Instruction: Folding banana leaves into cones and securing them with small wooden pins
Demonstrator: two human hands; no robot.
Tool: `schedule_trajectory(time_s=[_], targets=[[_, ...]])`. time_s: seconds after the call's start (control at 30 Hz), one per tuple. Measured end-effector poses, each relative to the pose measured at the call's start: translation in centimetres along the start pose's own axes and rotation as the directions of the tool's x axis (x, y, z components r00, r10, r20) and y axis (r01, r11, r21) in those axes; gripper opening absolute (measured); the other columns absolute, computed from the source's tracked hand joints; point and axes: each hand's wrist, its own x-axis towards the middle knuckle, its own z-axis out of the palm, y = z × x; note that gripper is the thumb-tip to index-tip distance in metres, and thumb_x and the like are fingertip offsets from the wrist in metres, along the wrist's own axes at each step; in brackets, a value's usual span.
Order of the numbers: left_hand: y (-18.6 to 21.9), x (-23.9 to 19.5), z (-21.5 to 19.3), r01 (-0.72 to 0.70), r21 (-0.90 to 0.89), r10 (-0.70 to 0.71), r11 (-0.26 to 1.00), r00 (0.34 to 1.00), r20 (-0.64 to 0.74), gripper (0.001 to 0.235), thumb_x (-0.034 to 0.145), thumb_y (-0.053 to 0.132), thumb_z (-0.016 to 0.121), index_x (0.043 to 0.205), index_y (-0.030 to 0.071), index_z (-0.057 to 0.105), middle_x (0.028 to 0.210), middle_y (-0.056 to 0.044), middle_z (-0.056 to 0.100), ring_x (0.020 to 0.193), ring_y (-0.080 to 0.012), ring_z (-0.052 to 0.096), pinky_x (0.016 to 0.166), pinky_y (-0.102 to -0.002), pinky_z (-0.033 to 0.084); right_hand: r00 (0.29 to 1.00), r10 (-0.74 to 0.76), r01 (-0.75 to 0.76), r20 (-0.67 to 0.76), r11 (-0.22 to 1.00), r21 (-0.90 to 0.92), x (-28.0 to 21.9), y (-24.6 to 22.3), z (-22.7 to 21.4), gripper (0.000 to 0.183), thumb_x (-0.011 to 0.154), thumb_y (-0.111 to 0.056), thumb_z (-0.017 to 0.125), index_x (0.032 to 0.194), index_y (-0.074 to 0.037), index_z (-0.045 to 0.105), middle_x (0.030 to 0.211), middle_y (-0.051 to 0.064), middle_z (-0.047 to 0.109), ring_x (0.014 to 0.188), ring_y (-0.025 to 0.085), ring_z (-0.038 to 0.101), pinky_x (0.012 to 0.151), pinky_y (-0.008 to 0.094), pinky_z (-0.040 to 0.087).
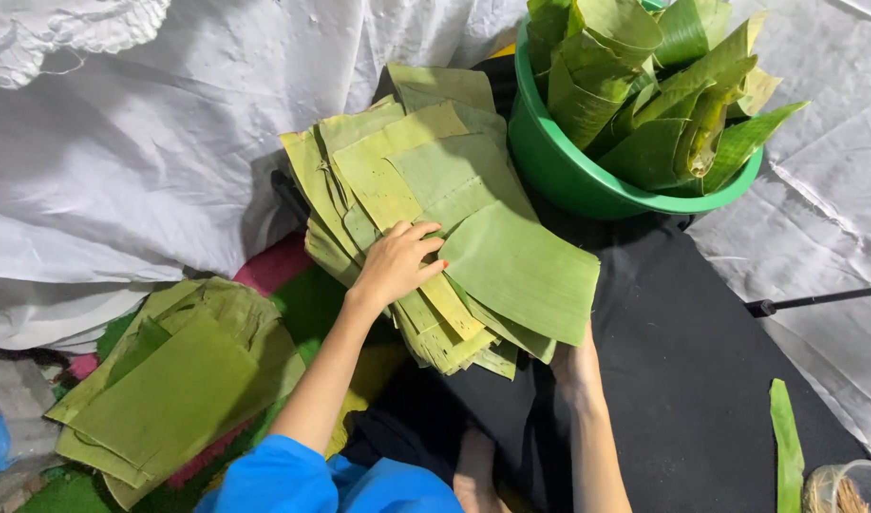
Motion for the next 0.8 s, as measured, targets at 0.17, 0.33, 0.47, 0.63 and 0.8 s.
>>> schedule_trajectory(time_s=[0.17, 0.33, 0.47, 0.63, 0.8], targets=[[-0.3, 0.7, 0.4, -0.005, 0.068, 0.001, 0.998, 0.999, 0.054, 0.032, 0.098, 0.032, 0.062, 0.125, 0.019, 0.072, 0.134, -0.006, 0.065, 0.117, -0.0305, 0.060, 0.095, -0.044, 0.053, 0.995, 0.054, -0.048, -0.087, 0.997, 0.068, -1.4, -2.5, 1.1, 0.069, 0.101, -0.066, 0.044, 0.134, -0.007, 0.059, 0.114, 0.014, 0.066, 0.099, 0.033, 0.066, 0.087, 0.057, 0.053], [-0.9, 1.1, 1.2, 0.005, 0.056, -0.012, 0.998, 0.993, 0.118, 0.041, 0.098, 0.033, 0.062, 0.137, 0.019, 0.064, 0.125, -0.008, 0.066, 0.114, -0.0295, 0.060, 0.098, -0.044, 0.050, 0.990, -0.116, 0.098, -0.077, 0.974, -0.202, -2.1, -1.9, 0.9, 0.032, 0.090, -0.013, 0.078, 0.118, 0.000, 0.069, 0.085, 0.014, 0.070, 0.071, 0.026, 0.070, 0.059, 0.042, 0.059], [-1.3, 0.9, 1.7, -0.014, 0.077, 0.008, 0.997, 0.997, 0.073, 0.042, 0.097, 0.041, 0.063, 0.130, 0.015, 0.067, 0.126, -0.006, 0.062, 0.114, -0.0295, 0.057, 0.101, -0.045, 0.047, 0.994, -0.107, 0.104, -0.028, 0.990, -0.097, -1.8, -1.2, 0.8, 0.030, 0.090, -0.006, 0.073, 0.117, 0.003, 0.064, 0.082, 0.025, 0.072, 0.057, 0.032, 0.072, 0.040, 0.036, 0.059], [0.1, 0.8, 0.4, -0.020, 0.095, 0.012, 0.995, 0.996, 0.084, 0.049, 0.094, 0.045, 0.061, 0.135, 0.017, 0.062, 0.135, -0.007, 0.056, 0.117, -0.0307, 0.054, 0.102, -0.047, 0.045, 0.996, -0.085, 0.085, -0.006, 0.996, 0.012, -0.8, -0.2, -0.7, 0.028, 0.090, -0.005, 0.071, 0.116, 0.004, 0.064, 0.079, 0.026, 0.070, 0.054, 0.033, 0.070, 0.035, 0.032, 0.056], [0.2, 1.4, 0.9, 0.044, 0.078, -0.053, 0.996, 0.992, 0.118, 0.068, 0.086, 0.062, 0.063, 0.139, 0.018, 0.063, 0.120, -0.004, 0.064, 0.104, -0.0249, 0.053, 0.096, -0.040, 0.044, 0.997, -0.068, 0.069, -0.019, 0.996, 0.064, -1.4, -0.8, -0.5, 0.026, 0.090, -0.006, 0.071, 0.113, 0.003, 0.064, 0.074, 0.023, 0.070, 0.053, 0.029, 0.070, 0.036, 0.027, 0.056]])
